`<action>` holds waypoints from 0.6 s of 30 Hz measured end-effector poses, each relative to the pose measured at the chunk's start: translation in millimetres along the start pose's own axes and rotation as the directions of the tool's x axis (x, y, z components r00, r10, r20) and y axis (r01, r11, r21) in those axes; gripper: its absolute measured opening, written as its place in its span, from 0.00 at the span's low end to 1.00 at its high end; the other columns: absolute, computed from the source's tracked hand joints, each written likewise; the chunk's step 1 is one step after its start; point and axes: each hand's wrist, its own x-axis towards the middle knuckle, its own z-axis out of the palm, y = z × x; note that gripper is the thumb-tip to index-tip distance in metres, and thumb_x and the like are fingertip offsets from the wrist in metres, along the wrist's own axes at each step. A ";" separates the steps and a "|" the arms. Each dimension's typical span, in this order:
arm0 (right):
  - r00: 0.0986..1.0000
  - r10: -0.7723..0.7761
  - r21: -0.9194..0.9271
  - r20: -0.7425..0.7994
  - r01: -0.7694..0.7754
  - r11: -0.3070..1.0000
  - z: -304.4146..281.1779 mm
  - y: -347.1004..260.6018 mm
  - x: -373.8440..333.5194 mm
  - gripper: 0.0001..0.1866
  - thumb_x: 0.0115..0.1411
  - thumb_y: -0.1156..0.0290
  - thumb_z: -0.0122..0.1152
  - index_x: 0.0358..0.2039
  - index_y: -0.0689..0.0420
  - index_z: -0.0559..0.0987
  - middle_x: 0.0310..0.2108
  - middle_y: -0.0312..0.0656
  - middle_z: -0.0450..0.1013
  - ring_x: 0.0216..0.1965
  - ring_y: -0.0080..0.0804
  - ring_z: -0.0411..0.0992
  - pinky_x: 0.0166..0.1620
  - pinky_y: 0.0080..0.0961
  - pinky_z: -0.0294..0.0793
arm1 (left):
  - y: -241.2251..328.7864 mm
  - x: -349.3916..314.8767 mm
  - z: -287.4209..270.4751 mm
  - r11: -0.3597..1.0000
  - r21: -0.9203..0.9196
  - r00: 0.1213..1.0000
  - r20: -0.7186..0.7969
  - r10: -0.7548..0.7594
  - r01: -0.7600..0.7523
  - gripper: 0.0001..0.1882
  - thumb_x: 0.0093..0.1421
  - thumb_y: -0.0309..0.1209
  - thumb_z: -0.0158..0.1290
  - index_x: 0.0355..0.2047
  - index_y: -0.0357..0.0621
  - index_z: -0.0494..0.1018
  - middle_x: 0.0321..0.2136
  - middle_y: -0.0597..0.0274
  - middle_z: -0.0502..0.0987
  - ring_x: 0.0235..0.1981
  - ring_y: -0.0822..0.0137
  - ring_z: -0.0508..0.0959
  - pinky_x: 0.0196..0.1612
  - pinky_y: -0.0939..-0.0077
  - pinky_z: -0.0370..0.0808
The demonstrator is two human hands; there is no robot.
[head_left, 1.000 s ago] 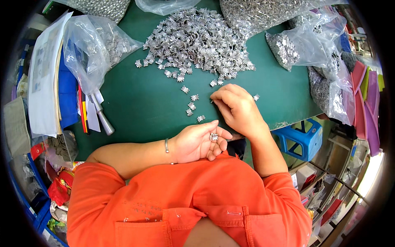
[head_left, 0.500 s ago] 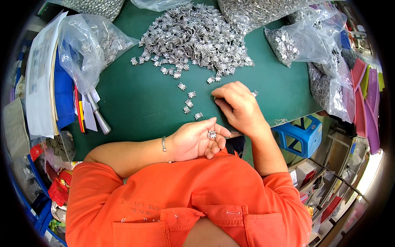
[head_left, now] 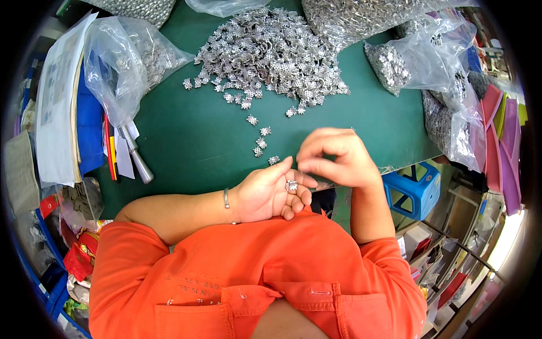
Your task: The person sorts through a large pile of small silver-colored metal pieces on a green workstation, picking them up from the pile and arranging them into smaller groups.
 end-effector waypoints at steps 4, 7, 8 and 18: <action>0.946 -0.246 -0.373 -0.212 0.155 0.915 11.3 7.0 20.7 0.06 0.51 0.81 0.66 0.31 0.61 0.80 0.31 0.43 0.77 0.33 0.41 0.76 0.37 0.32 0.75 | 0.0 0.4 -1.5 1.000 0.007 1.000 -0.003 -0.023 0.023 0.30 0.74 0.51 0.28 0.50 0.38 0.71 0.36 0.56 0.78 0.33 0.66 0.79 0.33 0.72 0.78; 0.849 -0.372 -0.608 -0.374 0.078 0.790 23.9 26.8 36.4 0.08 0.49 0.83 0.65 0.30 0.59 0.78 0.30 0.42 0.76 0.33 0.44 0.73 0.38 0.35 0.73 | 1.3 1.4 -2.7 0.999 0.019 0.999 -0.031 -0.043 0.044 0.30 0.74 0.51 0.28 0.50 0.39 0.71 0.36 0.57 0.78 0.32 0.67 0.79 0.32 0.72 0.78; 0.842 -0.389 -0.621 -0.374 0.084 0.779 26.5 31.2 38.4 0.08 0.49 0.83 0.65 0.30 0.58 0.78 0.30 0.42 0.76 0.32 0.43 0.73 0.37 0.35 0.73 | 1.3 1.0 -1.9 0.999 0.027 0.999 -0.035 -0.040 0.041 0.30 0.74 0.51 0.29 0.50 0.38 0.71 0.35 0.58 0.78 0.32 0.67 0.79 0.32 0.73 0.78; 0.891 -0.283 -0.519 -0.356 0.064 0.853 9.2 16.0 15.3 0.09 0.48 0.86 0.63 0.27 0.60 0.75 0.28 0.43 0.74 0.31 0.43 0.73 0.35 0.34 0.73 | 1.3 -0.2 -1.5 0.999 0.039 0.999 -0.041 -0.034 0.036 0.30 0.74 0.50 0.28 0.50 0.38 0.71 0.35 0.59 0.78 0.32 0.68 0.78 0.32 0.73 0.77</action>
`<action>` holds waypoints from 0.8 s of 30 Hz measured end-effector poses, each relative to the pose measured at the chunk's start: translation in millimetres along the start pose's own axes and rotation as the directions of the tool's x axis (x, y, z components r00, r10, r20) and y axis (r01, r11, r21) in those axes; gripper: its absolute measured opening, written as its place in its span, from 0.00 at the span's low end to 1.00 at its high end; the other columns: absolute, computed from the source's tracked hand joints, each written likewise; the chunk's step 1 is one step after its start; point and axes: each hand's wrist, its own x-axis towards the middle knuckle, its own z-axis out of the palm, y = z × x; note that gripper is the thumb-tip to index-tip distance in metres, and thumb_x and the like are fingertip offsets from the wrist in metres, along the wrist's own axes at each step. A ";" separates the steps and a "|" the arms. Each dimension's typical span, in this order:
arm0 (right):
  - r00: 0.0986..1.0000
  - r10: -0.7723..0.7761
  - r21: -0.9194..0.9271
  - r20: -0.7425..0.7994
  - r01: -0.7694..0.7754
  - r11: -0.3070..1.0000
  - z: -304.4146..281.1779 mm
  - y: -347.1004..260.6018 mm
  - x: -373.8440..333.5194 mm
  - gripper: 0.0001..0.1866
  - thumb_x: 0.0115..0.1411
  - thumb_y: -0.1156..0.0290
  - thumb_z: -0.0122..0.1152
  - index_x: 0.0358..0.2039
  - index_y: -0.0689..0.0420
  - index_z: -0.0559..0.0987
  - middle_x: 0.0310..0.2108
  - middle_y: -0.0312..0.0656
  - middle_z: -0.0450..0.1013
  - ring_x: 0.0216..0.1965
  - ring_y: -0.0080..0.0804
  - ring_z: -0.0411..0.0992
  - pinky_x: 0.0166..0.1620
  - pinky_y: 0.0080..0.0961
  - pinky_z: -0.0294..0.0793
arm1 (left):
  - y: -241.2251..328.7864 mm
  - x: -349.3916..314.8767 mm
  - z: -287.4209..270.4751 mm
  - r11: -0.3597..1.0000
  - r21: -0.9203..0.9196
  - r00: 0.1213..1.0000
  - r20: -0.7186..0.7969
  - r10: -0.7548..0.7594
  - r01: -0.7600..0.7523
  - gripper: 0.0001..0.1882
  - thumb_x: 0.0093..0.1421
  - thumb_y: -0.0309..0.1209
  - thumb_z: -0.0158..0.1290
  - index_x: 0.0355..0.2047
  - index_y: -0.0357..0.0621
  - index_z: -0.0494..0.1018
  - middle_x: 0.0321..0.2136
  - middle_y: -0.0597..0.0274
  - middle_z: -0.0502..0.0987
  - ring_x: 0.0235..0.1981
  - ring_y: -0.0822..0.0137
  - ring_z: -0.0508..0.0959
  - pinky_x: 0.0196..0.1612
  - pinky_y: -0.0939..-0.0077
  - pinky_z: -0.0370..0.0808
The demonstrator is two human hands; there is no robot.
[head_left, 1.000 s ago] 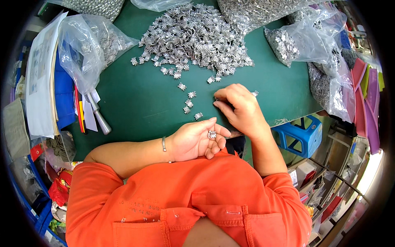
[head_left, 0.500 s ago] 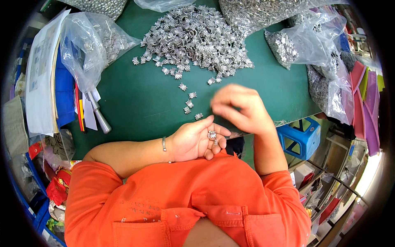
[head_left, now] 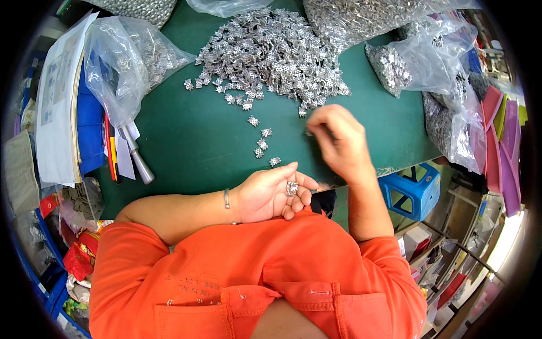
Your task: The person sorts through a large pile of small silver-colored metal pieces on a green workstation, picking them up from the pile and arranging them into smaller groups.
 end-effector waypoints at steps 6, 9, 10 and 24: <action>0.976 0.196 -0.317 0.093 -0.157 0.935 -47.6 13.1 -15.0 0.07 0.48 0.84 0.63 0.26 0.59 0.75 0.25 0.45 0.72 0.30 0.47 0.72 0.36 0.38 0.72 | 1.1 0.4 3.2 0.999 0.044 1.000 -0.014 0.003 -0.002 0.30 0.74 0.50 0.28 0.50 0.38 0.71 0.35 0.59 0.78 0.31 0.69 0.78 0.33 0.73 0.77; 0.997 0.046 -0.241 0.059 -0.030 0.970 -34.6 8.0 -7.6 0.07 0.48 0.83 0.64 0.27 0.59 0.76 0.27 0.44 0.74 0.31 0.45 0.72 0.37 0.37 0.72 | 1.4 1.1 3.1 0.999 0.041 1.000 -0.014 0.001 -0.001 0.30 0.74 0.50 0.28 0.50 0.38 0.71 0.35 0.59 0.77 0.31 0.69 0.78 0.33 0.73 0.77; 0.997 -0.042 -0.238 0.062 0.055 0.970 -25.2 7.8 -4.2 0.07 0.49 0.83 0.64 0.29 0.59 0.76 0.30 0.42 0.75 0.33 0.44 0.73 0.38 0.36 0.72 | 1.2 1.2 3.0 0.999 0.038 1.000 -0.013 0.002 -0.002 0.30 0.74 0.50 0.28 0.50 0.38 0.71 0.35 0.59 0.78 0.31 0.68 0.77 0.33 0.73 0.76; 0.997 0.067 -0.011 -0.045 -0.068 0.998 -6.9 10.8 0.9 0.10 0.50 0.87 0.62 0.32 0.61 0.78 0.31 0.45 0.76 0.34 0.45 0.75 0.39 0.34 0.75 | 2.2 0.4 3.9 0.999 0.033 1.000 -0.019 0.002 -0.001 0.30 0.74 0.50 0.28 0.49 0.38 0.72 0.34 0.60 0.78 0.31 0.69 0.77 0.32 0.74 0.75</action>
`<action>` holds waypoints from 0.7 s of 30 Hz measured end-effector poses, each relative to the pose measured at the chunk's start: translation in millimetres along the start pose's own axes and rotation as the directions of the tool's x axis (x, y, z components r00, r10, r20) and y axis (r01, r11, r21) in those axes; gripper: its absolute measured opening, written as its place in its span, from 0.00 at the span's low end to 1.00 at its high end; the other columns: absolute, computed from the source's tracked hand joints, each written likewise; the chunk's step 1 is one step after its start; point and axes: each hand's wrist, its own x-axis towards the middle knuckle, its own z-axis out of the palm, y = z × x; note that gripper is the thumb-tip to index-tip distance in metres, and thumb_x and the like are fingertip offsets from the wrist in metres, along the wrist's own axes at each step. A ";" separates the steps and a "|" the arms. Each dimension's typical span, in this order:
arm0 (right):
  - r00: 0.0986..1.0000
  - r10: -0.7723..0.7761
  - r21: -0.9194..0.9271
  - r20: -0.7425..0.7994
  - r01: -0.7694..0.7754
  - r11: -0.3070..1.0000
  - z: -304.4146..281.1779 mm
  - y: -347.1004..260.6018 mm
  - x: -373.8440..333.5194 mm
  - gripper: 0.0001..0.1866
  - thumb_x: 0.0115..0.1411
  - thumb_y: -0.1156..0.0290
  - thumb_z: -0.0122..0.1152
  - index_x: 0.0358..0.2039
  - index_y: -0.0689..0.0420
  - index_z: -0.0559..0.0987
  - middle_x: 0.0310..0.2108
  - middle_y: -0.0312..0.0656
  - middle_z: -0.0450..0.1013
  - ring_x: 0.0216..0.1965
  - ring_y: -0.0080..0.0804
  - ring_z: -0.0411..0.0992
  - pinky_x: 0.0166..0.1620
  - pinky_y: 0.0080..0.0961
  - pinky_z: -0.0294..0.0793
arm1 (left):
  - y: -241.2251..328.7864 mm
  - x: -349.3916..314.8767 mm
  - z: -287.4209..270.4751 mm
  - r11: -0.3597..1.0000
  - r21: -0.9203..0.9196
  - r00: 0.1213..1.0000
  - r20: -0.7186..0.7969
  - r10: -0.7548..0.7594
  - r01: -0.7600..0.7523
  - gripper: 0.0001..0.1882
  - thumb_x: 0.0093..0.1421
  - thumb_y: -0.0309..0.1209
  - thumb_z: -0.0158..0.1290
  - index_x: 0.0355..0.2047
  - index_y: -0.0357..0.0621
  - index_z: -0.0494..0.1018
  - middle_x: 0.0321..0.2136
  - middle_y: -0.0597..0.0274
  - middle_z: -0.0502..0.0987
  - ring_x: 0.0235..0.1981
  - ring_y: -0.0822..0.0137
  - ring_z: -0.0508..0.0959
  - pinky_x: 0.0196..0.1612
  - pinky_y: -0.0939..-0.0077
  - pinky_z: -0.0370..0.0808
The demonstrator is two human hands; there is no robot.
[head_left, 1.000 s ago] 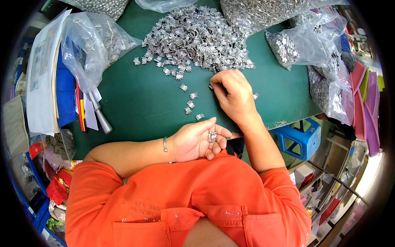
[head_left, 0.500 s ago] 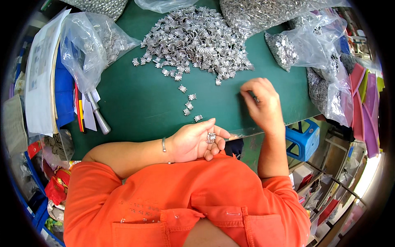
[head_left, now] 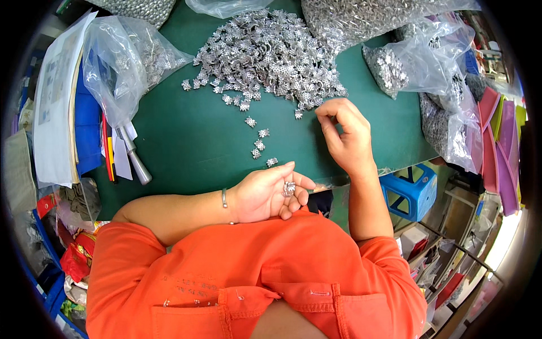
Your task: The person sorts through a large pile of small silver-colored metal pieces on a green workstation, picking them up from the pile and arranging them into smaller groups.
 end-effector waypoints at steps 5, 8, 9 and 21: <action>0.977 -0.199 -0.056 0.072 0.203 0.977 18.8 1.1 3.7 0.09 0.49 0.85 0.64 0.30 0.60 0.77 0.33 0.43 0.77 0.35 0.44 0.75 0.39 0.36 0.75 | 0.1 1.1 -1.5 1.000 -0.013 1.000 0.012 -0.006 0.007 0.30 0.74 0.50 0.28 0.49 0.38 0.72 0.34 0.60 0.78 0.30 0.69 0.77 0.32 0.74 0.75; 0.983 -0.132 -0.001 0.125 0.134 0.991 15.5 0.0 -1.2 0.08 0.49 0.84 0.64 0.30 0.60 0.77 0.31 0.43 0.77 0.34 0.44 0.75 0.38 0.35 0.75 | 0.4 0.6 -1.9 1.000 -0.018 1.000 0.013 -0.007 0.007 0.30 0.74 0.50 0.28 0.49 0.38 0.72 0.34 0.59 0.78 0.31 0.69 0.78 0.32 0.74 0.76; 0.979 -0.099 0.053 0.178 0.091 0.994 10.8 -2.5 -1.1 0.07 0.50 0.84 0.64 0.30 0.60 0.77 0.30 0.44 0.76 0.33 0.44 0.75 0.38 0.34 0.75 | 0.1 0.3 -1.8 1.000 -0.016 1.000 0.010 -0.003 0.003 0.30 0.74 0.50 0.28 0.49 0.38 0.72 0.34 0.59 0.78 0.31 0.69 0.78 0.32 0.74 0.76; 0.986 -0.047 0.123 0.163 0.027 0.992 14.1 -2.9 -5.9 0.07 0.50 0.82 0.67 0.31 0.60 0.79 0.31 0.43 0.77 0.33 0.40 0.77 0.37 0.32 0.76 | -1.4 1.7 -5.0 0.999 -0.044 0.999 0.050 0.000 0.003 0.31 0.74 0.52 0.28 0.50 0.39 0.72 0.35 0.58 0.78 0.32 0.68 0.78 0.32 0.73 0.76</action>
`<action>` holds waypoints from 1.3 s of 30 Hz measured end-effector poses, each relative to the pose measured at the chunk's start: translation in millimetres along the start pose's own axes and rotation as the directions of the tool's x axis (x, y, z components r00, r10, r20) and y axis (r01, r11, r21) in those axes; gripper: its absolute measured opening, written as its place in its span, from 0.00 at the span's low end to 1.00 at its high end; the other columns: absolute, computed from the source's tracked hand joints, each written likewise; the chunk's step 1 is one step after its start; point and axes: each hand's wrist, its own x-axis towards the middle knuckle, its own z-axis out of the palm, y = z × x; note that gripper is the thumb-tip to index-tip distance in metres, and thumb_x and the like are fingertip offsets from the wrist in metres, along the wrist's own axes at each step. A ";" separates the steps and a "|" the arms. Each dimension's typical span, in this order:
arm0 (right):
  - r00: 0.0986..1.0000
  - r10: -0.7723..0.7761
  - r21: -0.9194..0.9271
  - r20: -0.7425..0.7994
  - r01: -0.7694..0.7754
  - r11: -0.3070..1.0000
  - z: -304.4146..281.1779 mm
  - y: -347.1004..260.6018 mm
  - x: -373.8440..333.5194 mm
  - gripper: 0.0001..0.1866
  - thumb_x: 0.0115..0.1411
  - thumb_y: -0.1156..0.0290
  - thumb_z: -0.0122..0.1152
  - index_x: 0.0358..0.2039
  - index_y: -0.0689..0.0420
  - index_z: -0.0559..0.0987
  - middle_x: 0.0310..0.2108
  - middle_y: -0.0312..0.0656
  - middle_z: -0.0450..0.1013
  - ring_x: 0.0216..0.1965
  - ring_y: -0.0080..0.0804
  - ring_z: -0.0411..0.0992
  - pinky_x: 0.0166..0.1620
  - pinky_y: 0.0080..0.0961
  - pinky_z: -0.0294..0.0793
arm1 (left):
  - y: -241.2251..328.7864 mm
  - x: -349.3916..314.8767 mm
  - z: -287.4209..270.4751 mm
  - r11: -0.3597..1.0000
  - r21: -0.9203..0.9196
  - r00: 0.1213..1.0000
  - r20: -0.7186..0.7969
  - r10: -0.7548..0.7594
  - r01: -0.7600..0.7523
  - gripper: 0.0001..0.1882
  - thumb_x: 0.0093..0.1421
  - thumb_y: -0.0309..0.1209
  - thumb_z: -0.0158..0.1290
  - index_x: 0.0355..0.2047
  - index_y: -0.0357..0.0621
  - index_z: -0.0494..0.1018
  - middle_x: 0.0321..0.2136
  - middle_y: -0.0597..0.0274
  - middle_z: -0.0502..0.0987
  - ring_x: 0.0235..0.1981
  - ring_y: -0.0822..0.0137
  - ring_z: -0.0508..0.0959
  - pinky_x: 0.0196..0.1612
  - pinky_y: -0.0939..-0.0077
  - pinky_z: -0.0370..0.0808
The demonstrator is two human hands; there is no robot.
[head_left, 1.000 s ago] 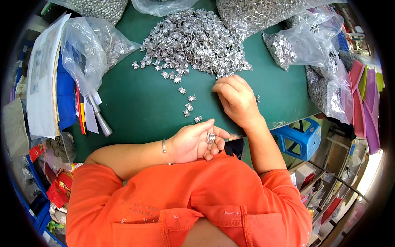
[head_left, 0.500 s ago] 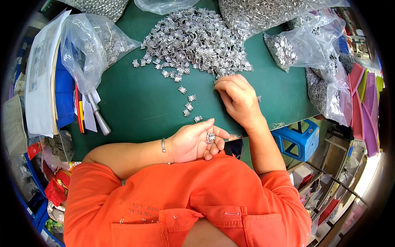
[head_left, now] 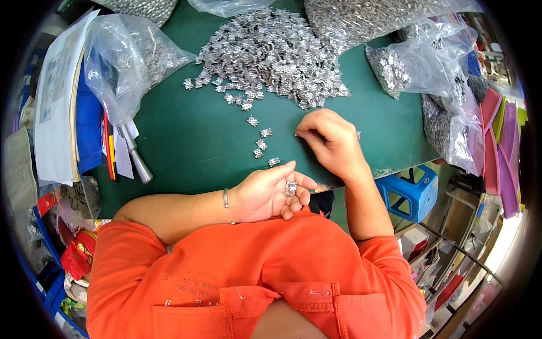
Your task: The person sorts through a large pile of small silver-colored metal pieces on a green workstation, picking them up from the pile and arranging them into smaller groups.
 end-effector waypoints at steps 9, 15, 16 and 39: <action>0.996 0.062 0.077 0.061 -0.067 0.995 17.1 -21.5 16.6 0.06 0.51 0.79 0.65 0.30 0.58 0.78 0.28 0.44 0.75 0.32 0.47 0.73 0.36 0.37 0.73 | -3.3 1.6 -3.5 0.999 -0.047 0.999 0.039 0.010 -0.008 0.31 0.73 0.51 0.28 0.52 0.39 0.72 0.36 0.58 0.78 0.32 0.68 0.78 0.32 0.73 0.77; 0.999 0.016 -0.059 0.030 -0.014 0.998 36.5 -22.8 18.4 0.07 0.51 0.79 0.65 0.30 0.58 0.77 0.28 0.43 0.73 0.32 0.47 0.71 0.37 0.39 0.72 | -1.6 2.4 -0.8 1.000 0.003 1.000 0.016 0.024 -0.024 0.28 0.74 0.47 0.29 0.51 0.38 0.72 0.36 0.58 0.78 0.31 0.68 0.78 0.32 0.73 0.77; 0.999 0.011 -0.067 0.037 -0.008 0.998 36.3 -20.9 18.3 0.07 0.50 0.79 0.66 0.30 0.58 0.77 0.28 0.43 0.73 0.33 0.47 0.71 0.37 0.38 0.72 | -1.5 1.9 -0.8 1.000 -0.005 1.000 0.014 0.018 -0.018 0.28 0.74 0.47 0.29 0.51 0.38 0.72 0.36 0.57 0.78 0.31 0.68 0.78 0.32 0.73 0.77; 0.957 -0.261 0.013 0.125 0.261 0.965 38.3 -21.0 51.6 0.09 0.49 0.84 0.63 0.31 0.59 0.78 0.30 0.43 0.75 0.34 0.45 0.73 0.39 0.37 0.74 | -4.0 3.3 -5.3 0.998 -0.054 0.997 0.073 0.025 -0.021 0.29 0.73 0.51 0.30 0.52 0.40 0.71 0.37 0.58 0.78 0.33 0.67 0.78 0.33 0.71 0.77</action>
